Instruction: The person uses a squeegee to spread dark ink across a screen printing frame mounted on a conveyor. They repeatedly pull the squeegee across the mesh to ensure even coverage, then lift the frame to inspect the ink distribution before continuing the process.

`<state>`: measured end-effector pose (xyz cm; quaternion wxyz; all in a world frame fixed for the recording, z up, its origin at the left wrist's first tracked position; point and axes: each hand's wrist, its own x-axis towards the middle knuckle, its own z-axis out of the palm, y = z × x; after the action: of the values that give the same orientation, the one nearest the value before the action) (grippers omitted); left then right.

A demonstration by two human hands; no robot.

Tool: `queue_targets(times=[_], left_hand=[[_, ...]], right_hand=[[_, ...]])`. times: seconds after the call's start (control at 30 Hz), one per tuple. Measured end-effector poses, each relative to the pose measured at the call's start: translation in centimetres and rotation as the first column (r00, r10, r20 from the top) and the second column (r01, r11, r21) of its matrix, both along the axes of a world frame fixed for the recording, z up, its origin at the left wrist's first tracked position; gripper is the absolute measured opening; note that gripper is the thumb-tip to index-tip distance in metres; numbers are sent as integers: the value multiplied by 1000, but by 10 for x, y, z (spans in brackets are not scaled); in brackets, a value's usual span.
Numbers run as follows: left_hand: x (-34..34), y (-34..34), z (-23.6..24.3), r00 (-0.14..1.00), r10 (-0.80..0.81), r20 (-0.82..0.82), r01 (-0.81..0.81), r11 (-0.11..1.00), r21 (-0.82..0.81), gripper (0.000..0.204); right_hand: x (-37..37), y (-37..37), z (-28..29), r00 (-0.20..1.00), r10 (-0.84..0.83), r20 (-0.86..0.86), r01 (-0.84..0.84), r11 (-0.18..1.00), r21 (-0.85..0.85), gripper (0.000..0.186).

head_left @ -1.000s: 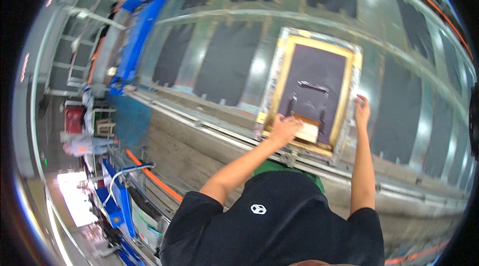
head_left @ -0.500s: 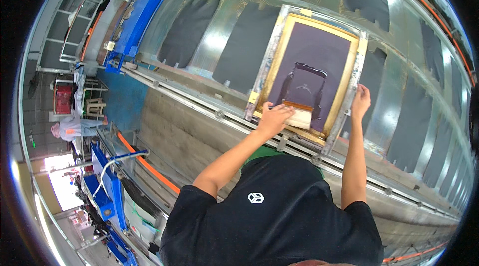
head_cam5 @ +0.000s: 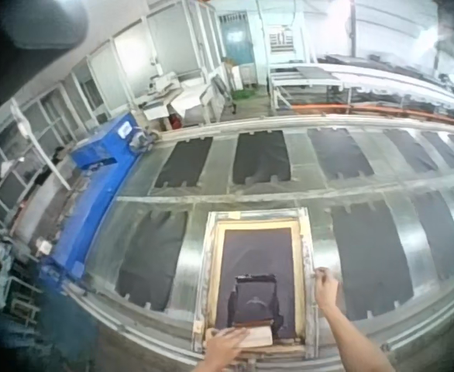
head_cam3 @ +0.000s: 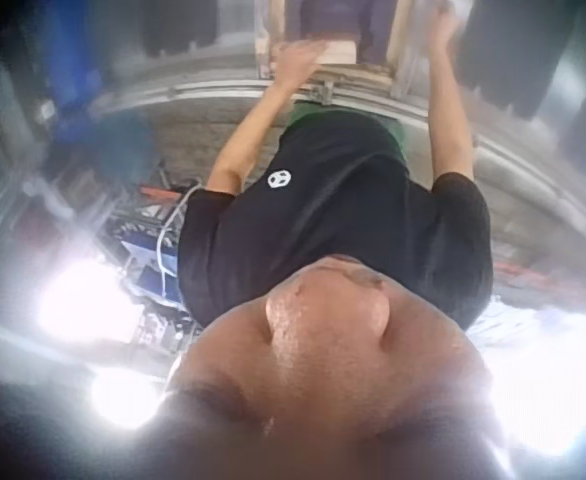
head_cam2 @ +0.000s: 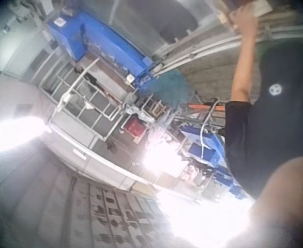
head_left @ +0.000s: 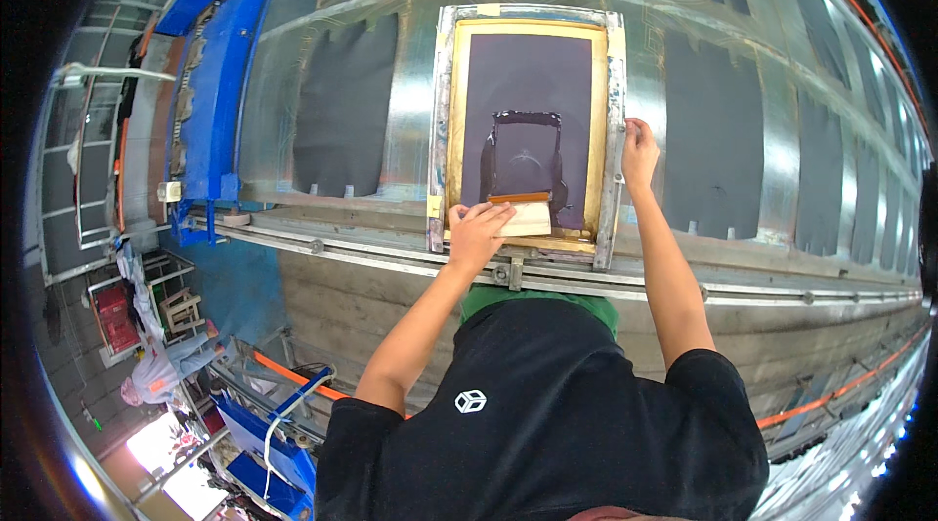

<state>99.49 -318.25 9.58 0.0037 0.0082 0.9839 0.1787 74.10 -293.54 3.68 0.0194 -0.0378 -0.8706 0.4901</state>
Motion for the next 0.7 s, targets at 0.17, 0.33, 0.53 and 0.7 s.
queue_targets(times=[0.17,0.33,0.53,0.7], left_hand=[[23,9,-9,998,-65,-15,64,996,-57,62],[-21,-1,-24,998,-63,-23,58,980,-192,58],[-153,-35,16,1000,-10,-9,11,999,30,25],[-154,-33,4,998,-9,-70,10,1000,12,32]], right_hand=[[-2,4,-15,999,11,45,-15,997,72,23],[-1,24,-8,913,277,-298,-50,803,594,33],[29,-48,97,659,748,-84,-612,597,518,62],[46,-68,45,712,702,-8,-584,599,548,46]])
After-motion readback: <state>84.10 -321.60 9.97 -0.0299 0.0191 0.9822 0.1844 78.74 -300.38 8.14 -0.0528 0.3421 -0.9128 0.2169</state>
